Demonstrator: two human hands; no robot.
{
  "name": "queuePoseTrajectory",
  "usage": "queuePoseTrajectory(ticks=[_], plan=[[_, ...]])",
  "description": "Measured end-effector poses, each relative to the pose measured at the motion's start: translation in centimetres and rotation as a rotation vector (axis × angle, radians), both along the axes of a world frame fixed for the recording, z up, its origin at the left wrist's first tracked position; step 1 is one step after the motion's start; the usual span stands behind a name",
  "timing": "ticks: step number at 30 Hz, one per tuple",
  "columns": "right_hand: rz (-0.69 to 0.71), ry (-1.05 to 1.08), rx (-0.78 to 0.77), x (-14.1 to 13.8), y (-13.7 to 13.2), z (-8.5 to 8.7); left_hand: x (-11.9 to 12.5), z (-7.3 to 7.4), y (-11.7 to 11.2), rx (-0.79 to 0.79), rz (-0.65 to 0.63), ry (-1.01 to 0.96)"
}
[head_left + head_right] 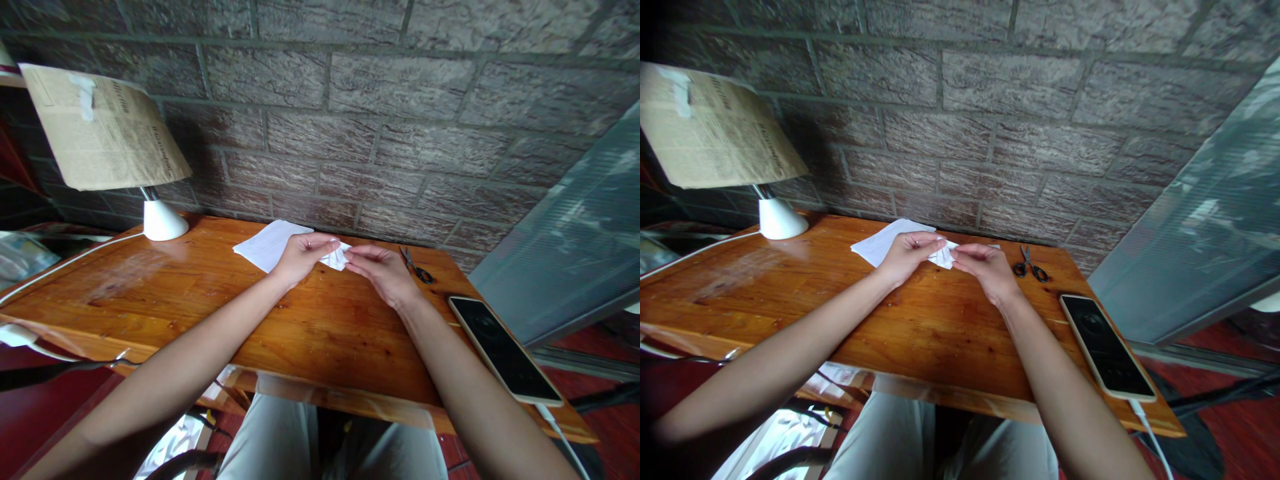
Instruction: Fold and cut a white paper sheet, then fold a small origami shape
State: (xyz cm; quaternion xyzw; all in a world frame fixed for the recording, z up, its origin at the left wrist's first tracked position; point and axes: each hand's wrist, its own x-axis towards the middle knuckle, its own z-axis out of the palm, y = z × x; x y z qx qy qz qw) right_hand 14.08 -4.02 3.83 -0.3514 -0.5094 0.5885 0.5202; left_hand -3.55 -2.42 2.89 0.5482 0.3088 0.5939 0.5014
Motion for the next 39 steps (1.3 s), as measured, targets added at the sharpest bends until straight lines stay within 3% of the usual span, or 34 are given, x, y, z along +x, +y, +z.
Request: queuePoseTrajectory(ticks=[9, 26, 39], plan=[[0.192, -0.095, -0.096, 1.2, 0.1, 0.3, -0.1, -0.3, 0.0, 0.032, -0.036, 0.037], [0.193, -0.251, -0.204, 1.5, -0.1, 0.3, -0.1, -0.5, 0.1, 0.006, -0.087, 0.084], [0.217, -0.166, -0.154, 1.3, 0.1, -0.1, -0.2, -0.6, 0.0, -0.127, -0.153, 0.015]])
